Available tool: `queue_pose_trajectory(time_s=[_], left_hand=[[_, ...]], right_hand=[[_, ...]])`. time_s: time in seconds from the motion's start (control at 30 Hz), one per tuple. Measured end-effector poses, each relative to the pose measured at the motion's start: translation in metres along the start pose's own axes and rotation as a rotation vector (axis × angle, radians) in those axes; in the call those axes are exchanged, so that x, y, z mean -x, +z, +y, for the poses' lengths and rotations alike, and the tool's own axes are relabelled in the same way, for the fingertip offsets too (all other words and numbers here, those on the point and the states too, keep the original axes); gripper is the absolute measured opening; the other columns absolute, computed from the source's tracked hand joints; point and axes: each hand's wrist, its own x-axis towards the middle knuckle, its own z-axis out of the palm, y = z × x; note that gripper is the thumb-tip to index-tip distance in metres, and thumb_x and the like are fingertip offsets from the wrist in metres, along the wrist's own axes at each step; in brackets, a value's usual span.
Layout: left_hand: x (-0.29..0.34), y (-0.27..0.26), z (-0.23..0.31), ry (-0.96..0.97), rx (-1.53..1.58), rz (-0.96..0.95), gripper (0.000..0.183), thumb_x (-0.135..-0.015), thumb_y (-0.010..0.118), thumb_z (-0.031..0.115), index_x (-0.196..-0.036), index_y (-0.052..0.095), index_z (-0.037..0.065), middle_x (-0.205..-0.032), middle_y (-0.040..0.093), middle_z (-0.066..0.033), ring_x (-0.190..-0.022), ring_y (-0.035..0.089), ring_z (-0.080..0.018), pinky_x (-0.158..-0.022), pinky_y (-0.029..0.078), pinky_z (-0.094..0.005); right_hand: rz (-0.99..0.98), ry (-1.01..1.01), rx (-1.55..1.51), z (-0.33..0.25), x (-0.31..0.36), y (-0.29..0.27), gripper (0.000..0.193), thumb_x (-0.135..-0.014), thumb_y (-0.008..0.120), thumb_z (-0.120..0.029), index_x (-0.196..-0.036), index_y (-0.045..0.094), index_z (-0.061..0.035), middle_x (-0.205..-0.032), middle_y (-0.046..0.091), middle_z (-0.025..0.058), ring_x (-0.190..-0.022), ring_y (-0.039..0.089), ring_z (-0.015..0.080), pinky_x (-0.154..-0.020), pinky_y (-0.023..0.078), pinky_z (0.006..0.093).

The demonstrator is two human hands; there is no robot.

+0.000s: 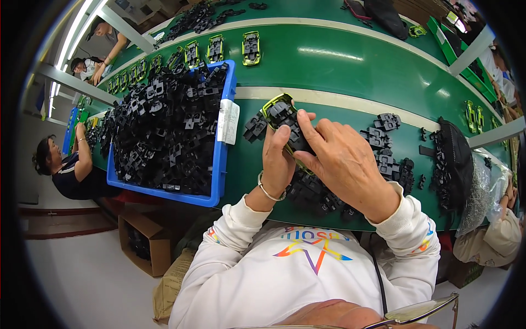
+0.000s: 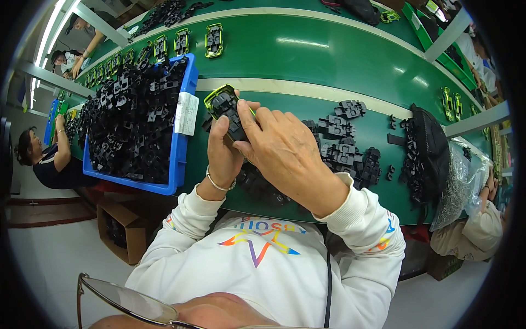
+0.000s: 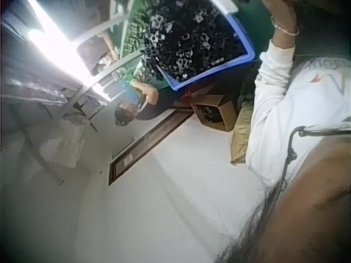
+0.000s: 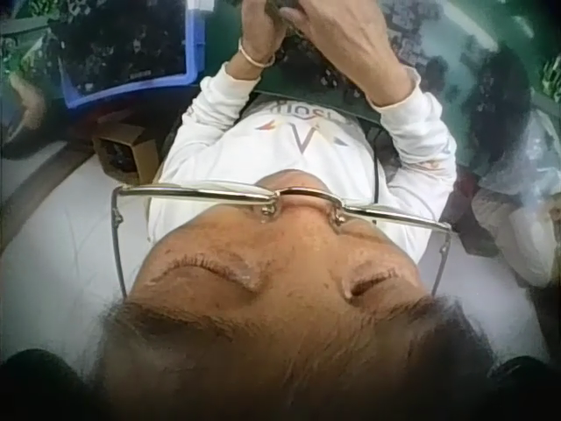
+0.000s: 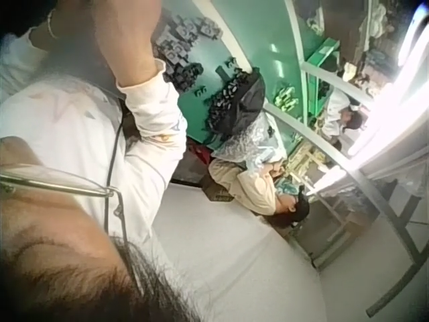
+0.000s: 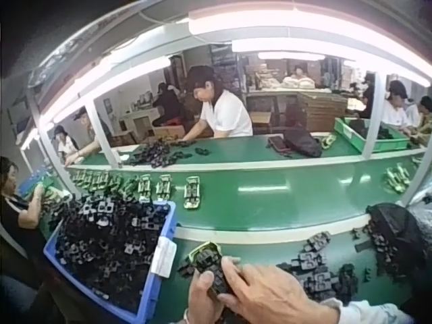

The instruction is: The person assembles toy cars on a conveyor table by picking up toy car body shells and black chassis parts, fitting them together by hand, placing the assembled cars on the conveyor line, and fetching more chassis parts from a sack.

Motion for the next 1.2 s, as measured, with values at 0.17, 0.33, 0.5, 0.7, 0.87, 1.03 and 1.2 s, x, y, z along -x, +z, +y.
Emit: queue_pose_trajectory(time_s=[0.17,0.33,0.5,0.7,0.87,1.03,1.2], left_hand=[[0.001,0.01,-0.005,-0.045,-0.099,0.072,0.054,-0.089,0.044,0.029,-0.136,0.041,0.002,-0.121,0.059,-0.0184,-0.112,0.058,-0.0246,-0.1,0.046,-0.0383],[0.001,0.009,-0.004,-0.085,0.014,0.03,0.045,-0.09,0.045,0.021,-0.131,0.042,0.002,-0.123,0.059,-0.019,-0.108,0.061,-0.0252,-0.096,0.05,-0.0373],[-0.001,0.002,-0.01,-0.104,-0.035,0.028,0.042,-0.09,0.048,0.012,-0.13,0.04,0.001,-0.128,0.057,-0.0192,-0.11,0.061,-0.027,-0.097,0.051,-0.0371],[-0.011,0.015,0.0,-0.067,0.066,0.012,0.054,-0.089,0.05,0.011,-0.14,0.034,0.003,-0.138,0.051,-0.017,-0.115,0.057,-0.0221,-0.101,0.047,-0.0366],[-0.009,0.003,-0.01,0.026,-0.12,-0.071,0.056,-0.09,0.05,0.012,-0.142,0.031,0.002,-0.143,0.047,-0.0169,-0.121,0.052,-0.0207,-0.107,0.04,-0.0347],[-0.007,0.004,-0.016,0.143,-0.271,-0.081,0.054,-0.091,0.05,0.013,-0.141,0.031,0.001,-0.142,0.047,-0.016,-0.123,0.05,-0.0191,-0.109,0.036,-0.0343],[-0.012,-0.004,-0.013,0.096,-0.338,-0.12,0.054,-0.092,0.052,0.015,-0.14,0.032,0.001,-0.138,0.051,-0.014,-0.12,0.051,-0.0178,-0.106,0.039,-0.0326]], right_hand=[[-0.044,0.021,0.15,0.001,0.006,0.001,0.056,-0.085,0.069,-0.026,-0.133,0.052,-0.0034,-0.087,0.054,0.0081,-0.076,0.056,0.0224,-0.069,0.044,0.0344],[-0.1,0.009,0.176,0.005,0.007,-0.005,0.052,-0.087,0.067,-0.025,-0.131,0.053,-0.0031,-0.091,0.057,0.0089,-0.079,0.058,0.0225,-0.071,0.044,0.0353],[-0.074,-0.006,0.117,0.016,0.006,0.0,0.049,-0.086,0.068,-0.023,-0.129,0.054,-0.004,-0.096,0.058,0.0099,-0.081,0.059,0.0248,-0.072,0.044,0.0372],[0.154,0.286,-0.772,0.038,0.01,0.015,0.036,-0.09,0.067,-0.017,-0.12,0.056,-0.0002,-0.109,0.061,0.0098,-0.089,0.064,0.0201,-0.076,0.053,0.03],[0.018,0.544,-1.27,0.046,0.006,0.04,0.036,-0.097,0.062,-0.028,-0.114,0.06,0.0037,-0.082,0.064,0.0033,-0.075,0.057,0.0079,-0.067,0.047,0.0245],[-0.034,0.597,-1.2,0.045,0.007,0.046,0.037,-0.096,0.062,-0.034,-0.093,0.066,0.0025,-0.072,0.057,-0.0025,-0.066,0.046,0.0043,-0.058,0.04,0.0231],[-0.078,0.63,-1.215,0.052,0.005,0.053,0.038,-0.095,0.064,-0.036,-0.093,0.066,0.0021,-0.075,0.059,-0.0021,-0.067,0.05,0.0046,-0.059,0.042,0.0228]])
